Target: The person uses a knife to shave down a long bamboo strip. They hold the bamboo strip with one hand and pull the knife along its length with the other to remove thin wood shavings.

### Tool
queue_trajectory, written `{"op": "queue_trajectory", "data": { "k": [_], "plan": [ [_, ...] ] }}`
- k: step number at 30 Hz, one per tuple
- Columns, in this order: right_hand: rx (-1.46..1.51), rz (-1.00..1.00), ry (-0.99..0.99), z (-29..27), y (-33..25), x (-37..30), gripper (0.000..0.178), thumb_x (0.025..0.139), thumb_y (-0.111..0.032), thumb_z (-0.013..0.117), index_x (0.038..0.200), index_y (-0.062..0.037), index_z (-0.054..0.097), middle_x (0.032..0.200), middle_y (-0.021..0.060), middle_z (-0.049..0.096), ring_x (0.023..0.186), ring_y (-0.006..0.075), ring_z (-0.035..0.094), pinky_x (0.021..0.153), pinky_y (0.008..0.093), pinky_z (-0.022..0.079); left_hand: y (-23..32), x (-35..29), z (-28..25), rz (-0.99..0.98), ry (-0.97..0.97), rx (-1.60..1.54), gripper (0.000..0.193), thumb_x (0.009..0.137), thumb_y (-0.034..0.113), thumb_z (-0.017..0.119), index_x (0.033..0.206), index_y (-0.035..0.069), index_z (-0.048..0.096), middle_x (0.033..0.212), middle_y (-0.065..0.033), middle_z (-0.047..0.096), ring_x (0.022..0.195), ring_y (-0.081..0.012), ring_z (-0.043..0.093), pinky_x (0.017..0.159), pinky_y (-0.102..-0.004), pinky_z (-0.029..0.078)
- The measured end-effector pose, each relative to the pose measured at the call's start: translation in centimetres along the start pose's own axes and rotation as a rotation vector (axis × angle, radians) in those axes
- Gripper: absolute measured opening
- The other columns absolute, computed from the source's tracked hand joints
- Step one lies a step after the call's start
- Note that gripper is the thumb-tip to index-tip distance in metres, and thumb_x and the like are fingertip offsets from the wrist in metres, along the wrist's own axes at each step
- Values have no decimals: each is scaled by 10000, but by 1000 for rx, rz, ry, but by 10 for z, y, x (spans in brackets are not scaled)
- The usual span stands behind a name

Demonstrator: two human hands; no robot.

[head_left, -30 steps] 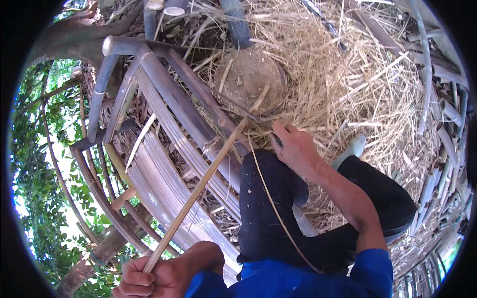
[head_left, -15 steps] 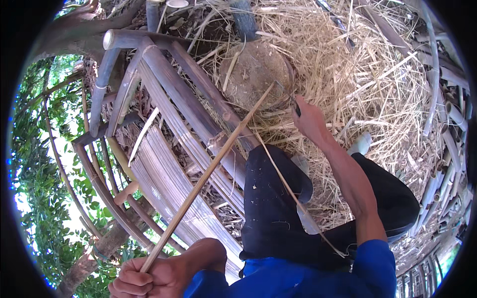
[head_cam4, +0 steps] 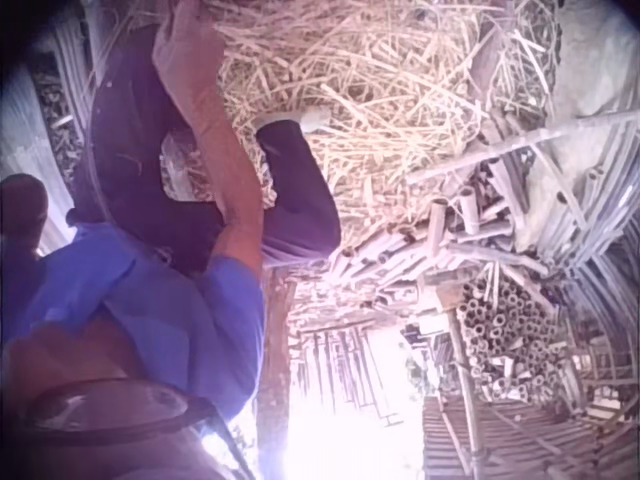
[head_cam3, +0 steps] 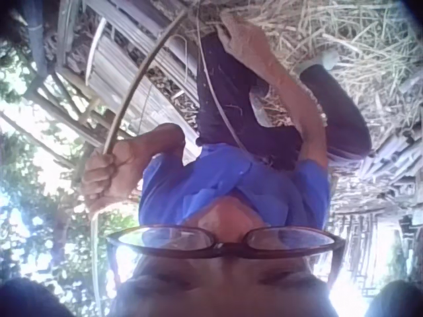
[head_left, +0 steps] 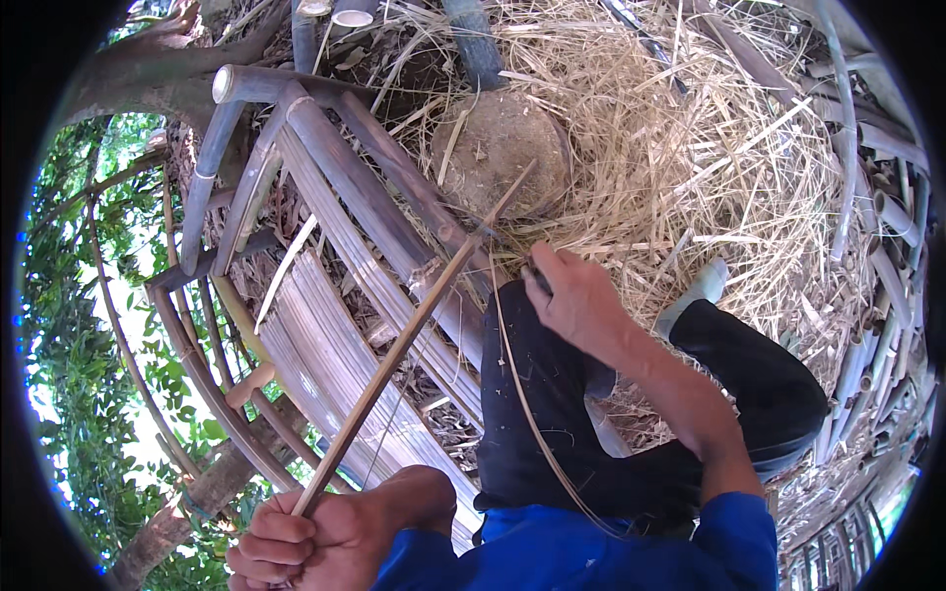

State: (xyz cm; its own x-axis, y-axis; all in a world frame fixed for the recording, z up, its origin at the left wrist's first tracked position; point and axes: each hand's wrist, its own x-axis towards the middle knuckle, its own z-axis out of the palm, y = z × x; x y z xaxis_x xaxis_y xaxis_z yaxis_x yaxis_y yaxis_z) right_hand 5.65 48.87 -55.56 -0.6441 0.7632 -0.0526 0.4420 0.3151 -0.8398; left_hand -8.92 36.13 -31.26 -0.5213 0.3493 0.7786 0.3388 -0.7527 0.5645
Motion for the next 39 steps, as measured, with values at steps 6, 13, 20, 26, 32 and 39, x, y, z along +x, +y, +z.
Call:
{"op": "queue_trajectory", "data": {
  "k": [6, 13, 20, 26, 32, 39],
  "plan": [
    [11, -189, -11, -2, 2, -10, 152, 913, -166, 681, 963, -79, 567, 741, 119, 593, 586, 311, 647, 491, 410, 535, -20, -16, -7, 27, 75, 46, 430, 1107, 362, 386, 741, 145, 322, 629, 42, 257, 512, -93, 190, 451, -254, 209],
    [9, -172, 88, 17, 28, 4, 171, 919, -182, 659, 1004, -102, 534, 742, 141, 609, 575, 335, 647, 485, 437, 539, -25, -11, -12, -14, 61, 50, 406, 1081, 337, 443, 739, 131, 371, 630, 46, 278, 518, -92, 204, 469, -252, 200],
    [-89, 38, 1, 60, 126, 52, 182, 936, -184, 623, 1072, -112, 526, 765, 169, 616, 599, 368, 640, 500, 455, 517, -42, -3, -10, 48, 130, -19, 449, 1099, 468, 362, 763, 170, 361, 637, 66, 254, 488, -80, 221, 416, -254, 182],
    [-185, 201, 48, 66, 195, 49, 229, 952, -215, 605, 1095, -82, 486, 802, 209, 655, 709, 431, 660, 641, 541, 509, -52, -2, 16, 107, 304, 57, 440, 1086, 485, 392, 809, 151, 462, 641, 62, 295, 482, -85, 239, 417, -257, 198],
    [39, 464, -312, 32, 92, 37, 282, 973, -224, 586, 1100, -27, 430, 735, 230, 627, 686, 449, 649, 655, 548, 513, -19, 3, 15, 130, 333, -136, 225, 943, 217, 578, 781, 91, 486, 632, 43, 319, 514, -80, 275, 461, -249, 202],
    [-5, -192, 5, -17, -32, -23, 226, 928, -213, 667, 1050, -63, 550, 750, 144, 594, 595, 303, 646, 477, 395, 531, -14, -21, 38, 74, 97, -56, 465, 1050, 515, 478, 873, 91, 547, 683, 55, 356, 484, -69, 271, 415, -248, 196]
  ]
}}
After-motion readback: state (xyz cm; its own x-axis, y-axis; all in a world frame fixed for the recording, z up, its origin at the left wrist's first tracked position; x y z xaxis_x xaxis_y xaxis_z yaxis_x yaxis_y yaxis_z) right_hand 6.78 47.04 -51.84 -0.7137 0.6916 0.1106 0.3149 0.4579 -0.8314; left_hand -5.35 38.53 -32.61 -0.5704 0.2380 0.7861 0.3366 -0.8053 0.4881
